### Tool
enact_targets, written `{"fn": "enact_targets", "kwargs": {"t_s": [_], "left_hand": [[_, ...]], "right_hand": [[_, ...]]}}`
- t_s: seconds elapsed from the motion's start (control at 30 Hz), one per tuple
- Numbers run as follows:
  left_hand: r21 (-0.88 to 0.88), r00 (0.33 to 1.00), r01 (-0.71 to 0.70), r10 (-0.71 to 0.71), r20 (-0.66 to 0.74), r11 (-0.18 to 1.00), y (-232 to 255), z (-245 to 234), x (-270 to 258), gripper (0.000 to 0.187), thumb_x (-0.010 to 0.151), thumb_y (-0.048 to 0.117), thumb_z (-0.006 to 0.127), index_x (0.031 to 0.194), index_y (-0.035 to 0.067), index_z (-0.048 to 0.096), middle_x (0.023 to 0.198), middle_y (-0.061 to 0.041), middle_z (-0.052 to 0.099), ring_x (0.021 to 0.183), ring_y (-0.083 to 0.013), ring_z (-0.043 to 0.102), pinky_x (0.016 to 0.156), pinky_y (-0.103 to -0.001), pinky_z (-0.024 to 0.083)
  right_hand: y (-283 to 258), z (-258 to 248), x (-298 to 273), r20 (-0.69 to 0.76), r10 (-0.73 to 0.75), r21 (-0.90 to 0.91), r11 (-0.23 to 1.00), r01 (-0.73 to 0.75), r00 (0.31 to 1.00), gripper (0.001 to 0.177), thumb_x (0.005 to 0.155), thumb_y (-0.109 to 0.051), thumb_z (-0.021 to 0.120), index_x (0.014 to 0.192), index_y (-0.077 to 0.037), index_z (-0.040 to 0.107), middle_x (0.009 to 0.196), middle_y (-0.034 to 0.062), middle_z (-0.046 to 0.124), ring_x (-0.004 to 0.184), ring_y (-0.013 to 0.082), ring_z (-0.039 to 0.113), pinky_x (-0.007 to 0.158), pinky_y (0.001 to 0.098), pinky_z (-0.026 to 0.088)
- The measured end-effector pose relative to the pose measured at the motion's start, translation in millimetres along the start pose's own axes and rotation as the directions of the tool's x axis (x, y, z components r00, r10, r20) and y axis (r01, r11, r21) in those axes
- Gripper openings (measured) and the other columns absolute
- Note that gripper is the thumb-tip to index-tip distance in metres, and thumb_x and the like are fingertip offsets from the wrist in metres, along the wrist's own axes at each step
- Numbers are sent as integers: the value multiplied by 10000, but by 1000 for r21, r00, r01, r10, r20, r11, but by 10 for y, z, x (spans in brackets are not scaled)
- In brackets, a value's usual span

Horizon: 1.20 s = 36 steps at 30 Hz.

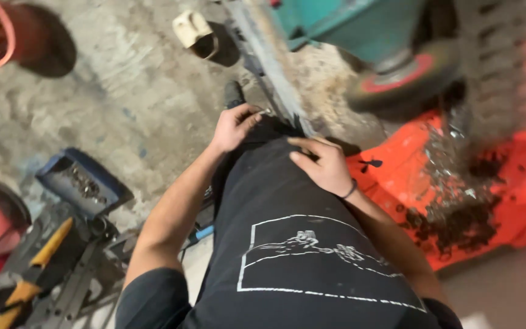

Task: The person uses a bench grinder to smooth and clean small metal parts, likely bolts or screws. They hold each part with both hands against the spinning grinding wheel, rotating it to work on different sides, then place the finished parts onto a red bag on the floor.

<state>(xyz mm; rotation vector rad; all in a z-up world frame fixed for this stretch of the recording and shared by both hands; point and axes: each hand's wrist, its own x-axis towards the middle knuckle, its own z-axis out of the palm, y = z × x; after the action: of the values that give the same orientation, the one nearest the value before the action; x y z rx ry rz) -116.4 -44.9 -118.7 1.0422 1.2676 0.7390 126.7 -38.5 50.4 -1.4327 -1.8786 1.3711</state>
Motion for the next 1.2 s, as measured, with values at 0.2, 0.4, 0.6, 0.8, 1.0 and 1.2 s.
{"fn": "enact_targets", "kwargs": {"t_s": [0.2, 0.4, 0.6, 0.8, 1.0, 1.2], "left_hand": [[62, 838, 395, -332, -433, 917, -1946, -392, -259, 226, 937, 191, 648, 1092, 68, 757, 892, -95, 786, 761, -178, 769, 745, -321, 572], [-169, 617, 578, -563, -550, 798, -2234, -568, -104, 214, 947, 232, 649, 1021, 70, 768, 839, -61, 789, 717, -160, 771, 724, -329, 580], [-146, 662, 477, -464, -588, 867, -1911, -929, 697, 232, 925, 294, 659, 987, 109, 786, 820, -60, 790, 732, -181, 780, 741, -354, 587], [18, 623, 609, -464, -629, 793, -1662, -1248, 1129, 218, 899, 316, 681, 1038, 203, 805, 982, -121, 764, 978, -320, 713, 860, -435, 546], [10, 688, 454, -343, -640, 891, -2242, -1288, 1363, 436, 872, 326, 723, 1254, 118, 683, 1127, -125, 755, 1099, -303, 700, 960, -397, 531], [-50, 700, 477, -413, -583, 878, -2948, -1101, 1370, 435, 879, 273, 671, 1286, 122, 694, 1209, -129, 737, 1156, -276, 693, 1001, -366, 521]], "right_hand": [[179, -78, -61, 25, 136, -91, 987, -134, 990, 217, 937, -94, 718, 1138, -16, 740, 1044, 129, 757, 940, 189, 738, 836, 287, 551], [138, -154, -83, 15, 196, -211, 959, -188, 981, 208, 953, -94, 696, 1144, -26, 744, 1044, 129, 753, 928, 193, 724, 828, 291, 540], [-47, -111, 11, -21, 309, -263, 916, -304, 951, 221, 954, -123, 689, 1149, -40, 752, 1001, 113, 752, 824, 171, 694, 745, 286, 527], [-24, -110, 1, -32, 346, -266, 901, -342, 938, 221, 960, -115, 679, 1151, -24, 744, 1015, 121, 748, 872, 161, 706, 782, 277, 534], [55, -133, -43, -48, 273, -273, 922, -276, 961, 200, 972, -110, 676, 1134, -13, 741, 1030, 121, 755, 917, 156, 717, 829, 270, 537], [28, -149, -19, -20, 374, -250, 896, -367, 927, 192, 969, -104, 668, 1117, -18, 755, 989, 120, 760, 883, 171, 711, 816, 277, 534]]}}
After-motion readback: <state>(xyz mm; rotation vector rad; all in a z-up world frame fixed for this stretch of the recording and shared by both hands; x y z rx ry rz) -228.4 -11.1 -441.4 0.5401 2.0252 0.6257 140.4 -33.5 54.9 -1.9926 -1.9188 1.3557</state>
